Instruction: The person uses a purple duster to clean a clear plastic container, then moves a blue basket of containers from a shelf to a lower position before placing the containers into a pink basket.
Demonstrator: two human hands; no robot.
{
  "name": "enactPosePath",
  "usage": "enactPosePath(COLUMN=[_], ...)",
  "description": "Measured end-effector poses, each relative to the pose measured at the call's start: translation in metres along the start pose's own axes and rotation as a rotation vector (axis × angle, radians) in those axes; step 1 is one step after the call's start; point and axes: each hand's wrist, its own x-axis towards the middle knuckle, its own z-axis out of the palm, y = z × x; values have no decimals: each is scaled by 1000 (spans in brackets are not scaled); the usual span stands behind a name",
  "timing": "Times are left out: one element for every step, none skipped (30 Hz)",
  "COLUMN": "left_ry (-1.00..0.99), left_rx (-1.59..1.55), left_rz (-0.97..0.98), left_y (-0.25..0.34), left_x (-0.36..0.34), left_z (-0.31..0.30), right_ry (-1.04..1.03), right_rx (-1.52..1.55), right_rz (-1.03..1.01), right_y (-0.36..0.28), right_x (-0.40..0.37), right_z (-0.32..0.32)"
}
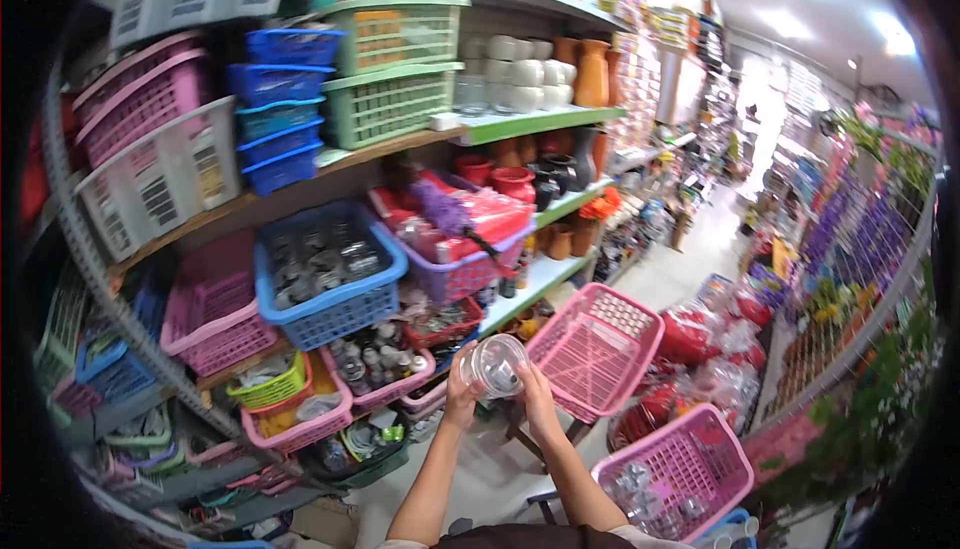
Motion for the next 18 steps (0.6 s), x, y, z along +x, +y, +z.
enactPosePath(left_ry=[32,43,60,80,99,105,114,139,161,192,197,211,225,237,239,253,267,258], left_rx=[-3,-4,6,18,28,30,38,28,19,98,95,120,142,138,139,126,116,103], left_rz=[25,82,106,122,134,149,162,142,122,189,167,186,205,210,218,200,184,195], left_y=[16,30,41,50,58,67,75,81,88,81,80,80,79,82,81,78,77,76], left_x=[2,5,6,9,10,11,11,8,7,10,11,12,15,15,18,19,22,24], left_z=[-12,-24,-37,-48,-58,-66,-72,-76,-80,-98,-107,-114,-119,-118,-121,-124,-128,-130], right_ry=[-52,-108,-137,-167,-191,-212,-229,-244,-255,-278,-198,-184,-168,-115,-44,-18,9,59], right_rx=[-68,-113,-110,-113,-115,-88,-85,-158,-227,-210,-297,-381,-465,-673,-796,-851,-902,-965], right_rz=[17,24,22,-17,-55,8,7,-72,-154,-108,-204,-321,-439,-633,-763,-803,-844,-899], right_y=[0,-3,-5,-6,-5,0,9,20,22,21,20,3,-16,-13,-33,-43,-53,-62], right_x=[4,8,10,12,15,18,23,28,32,34,36,34,35,53,59,72,87,102], right_z=[18,34,52,69,82,93,100,106,113,117,124,132,138,136,142,144,145,147])
